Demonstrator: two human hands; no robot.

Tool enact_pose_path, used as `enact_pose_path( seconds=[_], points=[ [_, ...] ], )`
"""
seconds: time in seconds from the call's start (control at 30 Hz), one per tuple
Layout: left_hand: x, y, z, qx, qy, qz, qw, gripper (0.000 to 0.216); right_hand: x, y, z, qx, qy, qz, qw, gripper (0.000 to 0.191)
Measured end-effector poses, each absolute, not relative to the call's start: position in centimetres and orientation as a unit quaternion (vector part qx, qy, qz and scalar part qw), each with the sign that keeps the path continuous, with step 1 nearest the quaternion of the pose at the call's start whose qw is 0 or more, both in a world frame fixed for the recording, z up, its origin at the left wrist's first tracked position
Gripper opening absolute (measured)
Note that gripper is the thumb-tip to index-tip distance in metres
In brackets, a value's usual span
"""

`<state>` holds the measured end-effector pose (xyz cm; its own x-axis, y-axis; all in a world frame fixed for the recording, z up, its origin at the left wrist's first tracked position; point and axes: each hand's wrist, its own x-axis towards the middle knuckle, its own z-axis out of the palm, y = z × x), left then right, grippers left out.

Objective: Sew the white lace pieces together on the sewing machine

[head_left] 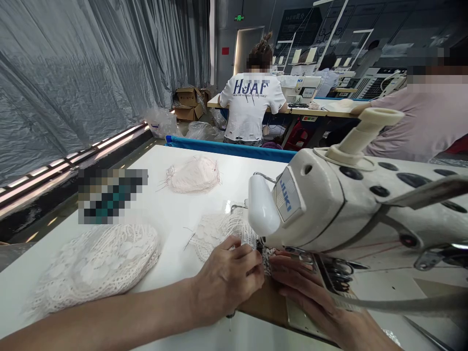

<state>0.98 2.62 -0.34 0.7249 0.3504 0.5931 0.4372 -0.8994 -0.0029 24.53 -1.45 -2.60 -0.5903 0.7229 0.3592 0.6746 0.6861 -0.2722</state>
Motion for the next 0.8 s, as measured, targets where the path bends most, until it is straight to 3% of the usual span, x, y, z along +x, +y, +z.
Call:
enact_pose_path(
  seconds=[0.2,0.6,0.8],
  points=[
    [1.0,2.6,-0.5,-0.927,-0.216,-0.296,0.076,0.013,23.8,-1.3,-1.5,-0.381,-0.881,0.088,0.264,0.040],
    [1.0,2.5,-0.6,-0.929,-0.225,-0.284,0.078,0.009,25.4,-1.4,-4.1,-0.396,-0.882,0.091,0.241,0.038],
    [1.1,2.5,-0.4,-0.924,-0.224,-0.301,0.068,0.013,24.7,-1.3,-3.4,-0.387,-0.896,0.017,0.217,0.039]
  ],
)
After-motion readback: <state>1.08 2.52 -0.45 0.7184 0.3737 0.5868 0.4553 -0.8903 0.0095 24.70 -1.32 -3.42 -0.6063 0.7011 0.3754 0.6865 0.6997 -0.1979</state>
